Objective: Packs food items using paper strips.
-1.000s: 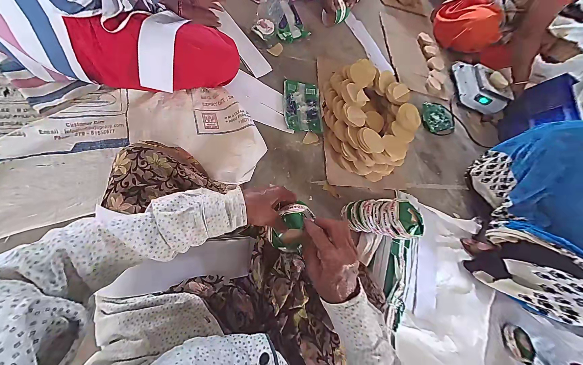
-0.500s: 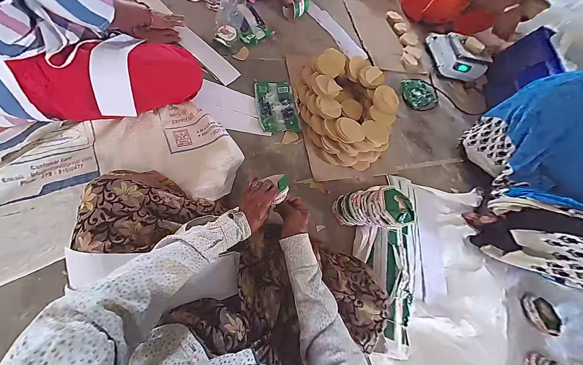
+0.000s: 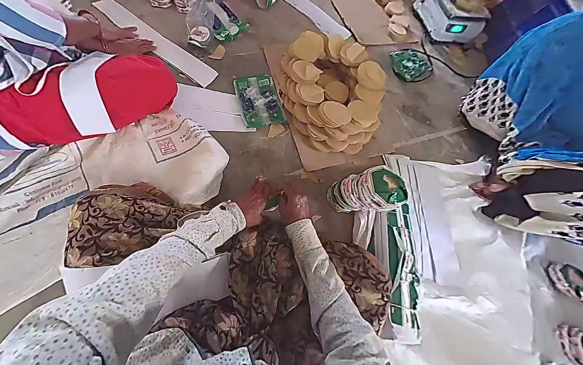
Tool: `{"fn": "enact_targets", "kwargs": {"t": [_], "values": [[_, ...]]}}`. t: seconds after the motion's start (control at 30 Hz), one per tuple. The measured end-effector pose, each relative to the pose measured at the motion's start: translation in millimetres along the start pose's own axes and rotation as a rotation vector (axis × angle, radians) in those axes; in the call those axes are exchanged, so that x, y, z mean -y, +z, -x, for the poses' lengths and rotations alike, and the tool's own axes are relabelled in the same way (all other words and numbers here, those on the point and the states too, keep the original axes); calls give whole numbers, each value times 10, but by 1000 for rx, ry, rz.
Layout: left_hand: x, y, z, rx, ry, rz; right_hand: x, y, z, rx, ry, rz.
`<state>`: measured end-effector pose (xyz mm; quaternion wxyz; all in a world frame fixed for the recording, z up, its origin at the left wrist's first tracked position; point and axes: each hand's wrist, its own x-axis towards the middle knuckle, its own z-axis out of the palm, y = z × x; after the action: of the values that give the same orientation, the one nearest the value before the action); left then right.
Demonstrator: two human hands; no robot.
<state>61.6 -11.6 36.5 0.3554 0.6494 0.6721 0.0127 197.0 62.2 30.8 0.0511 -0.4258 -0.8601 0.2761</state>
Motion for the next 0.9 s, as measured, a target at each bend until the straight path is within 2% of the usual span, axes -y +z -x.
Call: {"fn": "enact_targets", "kwargs": {"t": [0.07, 0.13, 0.2, 0.3, 0.43, 0.53, 0.6, 0.7, 0.73, 0.77, 0.83, 0.9], "values": [[38, -124, 0, 70, 3, -32, 146, -86, -45, 277, -11, 200], [41, -187, -19, 140, 19, -132, 267, -133, -99, 457, 0, 368], [4, -222, -28, 182, 22, -201, 331, -203, -111, 532, 2, 425], [-18, -247, 3, 156, 9, -166, 401, -273, -95, 585, -2, 443], [-62, -264, -5, 207, -12, -255, 289, -134, 30, 609, -32, 357], [-189, -266, 41, 252, -63, -364, 321, -50, 114, 597, -11, 373], [-244, -230, 90, 244, -96, -360, 278, -93, 170, 499, 8, 205], [-237, -62, 157, 20, -188, -31, 53, -72, 261, 63, 108, -194], [-216, -22, 148, 5, -183, -20, -11, -45, 232, -57, 185, -271], [-182, 16, 126, 16, -149, -79, -65, -30, 170, -100, 280, -332], [-130, 61, 91, 72, -77, -231, -206, 16, -9, -31, 410, -404], [-122, 21, 98, 115, -32, -324, -277, 48, -178, 40, 418, -403]]}}
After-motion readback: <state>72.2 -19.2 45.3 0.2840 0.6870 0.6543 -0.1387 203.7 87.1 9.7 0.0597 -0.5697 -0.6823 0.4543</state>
